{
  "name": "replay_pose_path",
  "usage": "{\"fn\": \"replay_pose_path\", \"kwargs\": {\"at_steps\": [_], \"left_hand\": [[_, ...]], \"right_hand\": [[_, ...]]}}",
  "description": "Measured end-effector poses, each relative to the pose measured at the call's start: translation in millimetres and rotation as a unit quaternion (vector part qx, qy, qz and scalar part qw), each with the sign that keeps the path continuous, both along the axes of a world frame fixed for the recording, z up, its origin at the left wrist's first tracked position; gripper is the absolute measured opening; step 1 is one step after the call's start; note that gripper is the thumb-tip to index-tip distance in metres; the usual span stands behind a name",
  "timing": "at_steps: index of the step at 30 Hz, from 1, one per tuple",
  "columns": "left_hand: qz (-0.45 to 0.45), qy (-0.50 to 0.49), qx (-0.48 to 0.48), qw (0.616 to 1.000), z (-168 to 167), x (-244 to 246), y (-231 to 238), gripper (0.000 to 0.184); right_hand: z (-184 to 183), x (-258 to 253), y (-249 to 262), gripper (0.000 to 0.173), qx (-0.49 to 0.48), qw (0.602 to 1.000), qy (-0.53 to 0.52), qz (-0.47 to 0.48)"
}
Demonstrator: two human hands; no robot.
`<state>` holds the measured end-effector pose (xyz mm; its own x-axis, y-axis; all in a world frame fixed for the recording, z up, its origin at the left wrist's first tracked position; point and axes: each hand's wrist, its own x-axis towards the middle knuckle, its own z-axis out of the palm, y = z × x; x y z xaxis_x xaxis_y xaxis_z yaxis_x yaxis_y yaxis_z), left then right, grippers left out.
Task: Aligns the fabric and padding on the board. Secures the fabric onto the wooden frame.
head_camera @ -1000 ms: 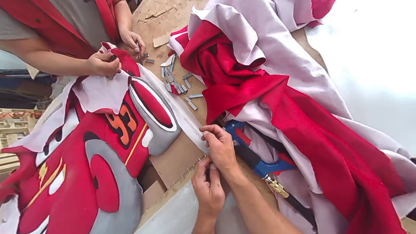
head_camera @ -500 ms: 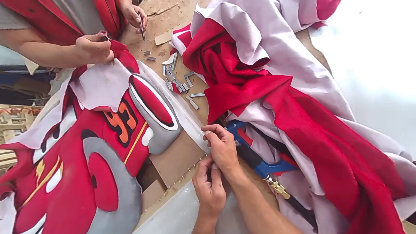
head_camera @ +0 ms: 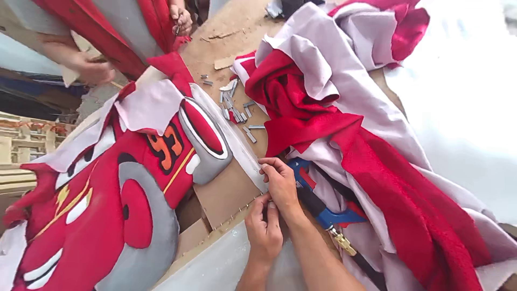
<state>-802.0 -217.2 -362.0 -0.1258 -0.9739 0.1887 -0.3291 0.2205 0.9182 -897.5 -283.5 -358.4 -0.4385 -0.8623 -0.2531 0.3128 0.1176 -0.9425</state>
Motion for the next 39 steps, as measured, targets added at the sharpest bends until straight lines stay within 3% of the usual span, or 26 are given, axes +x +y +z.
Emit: {"fn": "replay_pose_path", "kwargs": {"at_steps": [4, 6, 9, 12, 14, 16, 19, 22, 24, 27, 29, 33, 36, 39], "left_hand": [[0.001, 0.003, -0.004, 1.0, 2.0, -1.2, -4.5, 0.023], [0.019, 0.0, -0.031, 0.999, 11.6, 15.0, -6.7, 0.023], [0.149, -0.056, -0.112, 0.981, 33.7, 95.9, -1.0, 0.025], [0.28, -0.123, -0.109, 0.946, 36.8, 208.6, 45.1, 0.029], [0.329, -0.17, -0.085, 0.925, 28.5, 275.4, 87.7, 0.031], [0.359, -0.189, -0.066, 0.912, 18.6, 324.8, 133.7, 0.033], [0.4, -0.187, -0.049, 0.896, 7.5, 375.6, 192.2, 0.035], [0.415, -0.159, -0.035, 0.895, 2.3, 404.4, 235.3, 0.035], [0.399, -0.116, -0.026, 0.909, 1.1, 419.7, 250.2, 0.034], [0.366, 0.063, 0.05, 0.927, 11.5, 446.6, 251.6, 0.029], [0.368, 0.211, 0.103, 0.9, 22.5, 472.1, 235.1, 0.03], [0.368, 0.454, 0.129, 0.801, 40.9, 533.4, 181.0, 0.049], [0.363, 0.55, 0.092, 0.747, 60.3, 574.1, 154.4, 0.073], [0.33, 0.587, 0.062, 0.737, 69.1, 595.7, 161.1, 0.082]], "right_hand": [[2.1, -1.9, -4.5, 0.022, -0.012, 1.0, 0.027, 0.0], [-0.1, 1.5, -0.1, 0.022, -0.031, 0.995, 0.096, 0.001], [-0.6, 28.5, 6.1, 0.028, -0.131, 0.946, 0.293, 0.038], [22.1, 95.5, 28.2, 0.038, -0.182, 0.892, 0.353, 0.218], [30.3, 151.8, 38.1, 0.049, -0.112, 0.88, 0.312, 0.339], [29.1, 197.6, 29.3, 0.063, -0.023, 0.865, 0.311, 0.393], [35.6, 248.3, 7.1, 0.061, 0.068, 0.865, 0.336, 0.365], [34.1, 278.6, -8.6, 0.046, 0.115, 0.928, 0.242, 0.26], [38.8, 292.5, -11.7, 0.047, 0.156, 0.953, 0.165, 0.201], [49.4, 303.7, -2.9, 0.052, 0.171, 0.963, 0.134, 0.156], [54.4, 305.2, 1.6, 0.048, 0.148, 0.972, 0.06, 0.174], [78.4, 317.0, 31.0, 0.042, 0.09, 0.974, -0.056, 0.2], [88.1, 335.8, 84.7, 0.037, 0.069, 0.985, -0.024, 0.155], [98.0, 350.3, 169.0, 0.034, 0.071, 0.99, -0.02, 0.117]]}}
